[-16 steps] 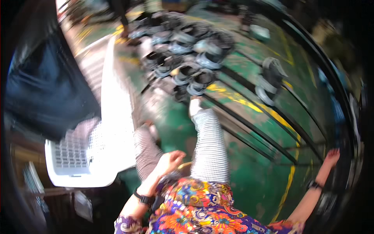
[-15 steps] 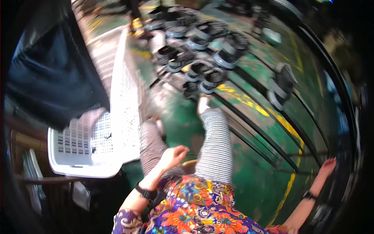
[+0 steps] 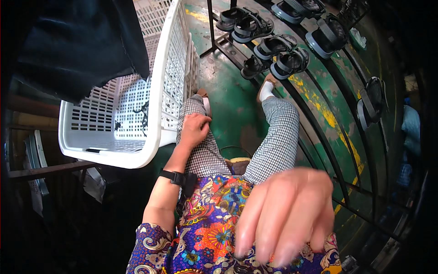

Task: Organizing sandals by removing them from a basket and placing them onto a storage rack.

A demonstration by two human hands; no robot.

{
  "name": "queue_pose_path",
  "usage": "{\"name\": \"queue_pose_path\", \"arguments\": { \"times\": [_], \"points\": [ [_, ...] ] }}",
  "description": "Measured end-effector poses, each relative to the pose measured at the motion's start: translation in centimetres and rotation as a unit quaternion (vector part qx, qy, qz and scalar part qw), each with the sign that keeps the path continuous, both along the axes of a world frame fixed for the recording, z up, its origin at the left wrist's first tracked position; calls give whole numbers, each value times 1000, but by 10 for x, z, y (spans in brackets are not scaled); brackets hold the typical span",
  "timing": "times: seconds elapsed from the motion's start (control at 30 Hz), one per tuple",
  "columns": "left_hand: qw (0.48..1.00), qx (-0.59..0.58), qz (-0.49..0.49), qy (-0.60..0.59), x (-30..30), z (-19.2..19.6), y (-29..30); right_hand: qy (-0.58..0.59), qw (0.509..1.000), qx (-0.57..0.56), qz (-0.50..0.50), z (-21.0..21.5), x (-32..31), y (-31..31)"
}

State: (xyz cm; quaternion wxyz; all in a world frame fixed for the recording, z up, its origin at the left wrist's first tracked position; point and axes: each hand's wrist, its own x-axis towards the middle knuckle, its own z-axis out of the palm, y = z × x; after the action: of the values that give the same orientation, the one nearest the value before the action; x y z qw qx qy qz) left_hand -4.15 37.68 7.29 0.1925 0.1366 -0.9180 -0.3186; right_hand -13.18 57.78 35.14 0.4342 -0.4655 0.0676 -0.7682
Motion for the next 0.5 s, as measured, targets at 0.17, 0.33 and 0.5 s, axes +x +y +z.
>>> {"name": "queue_pose_path", "arguments": {
  "times": [0.17,0.33,0.5],
  "points": [
    [999,15,44,26,1,-1,-3,-220,960,-149,-91,24,77,-50],
    [999,22,40,24,-4,1,-1,-220,964,-142,-49,21,83,-65],
    [999,28,43,5,-7,4,-1,-391,920,-14,35,42,93,-53]
  ]
}}
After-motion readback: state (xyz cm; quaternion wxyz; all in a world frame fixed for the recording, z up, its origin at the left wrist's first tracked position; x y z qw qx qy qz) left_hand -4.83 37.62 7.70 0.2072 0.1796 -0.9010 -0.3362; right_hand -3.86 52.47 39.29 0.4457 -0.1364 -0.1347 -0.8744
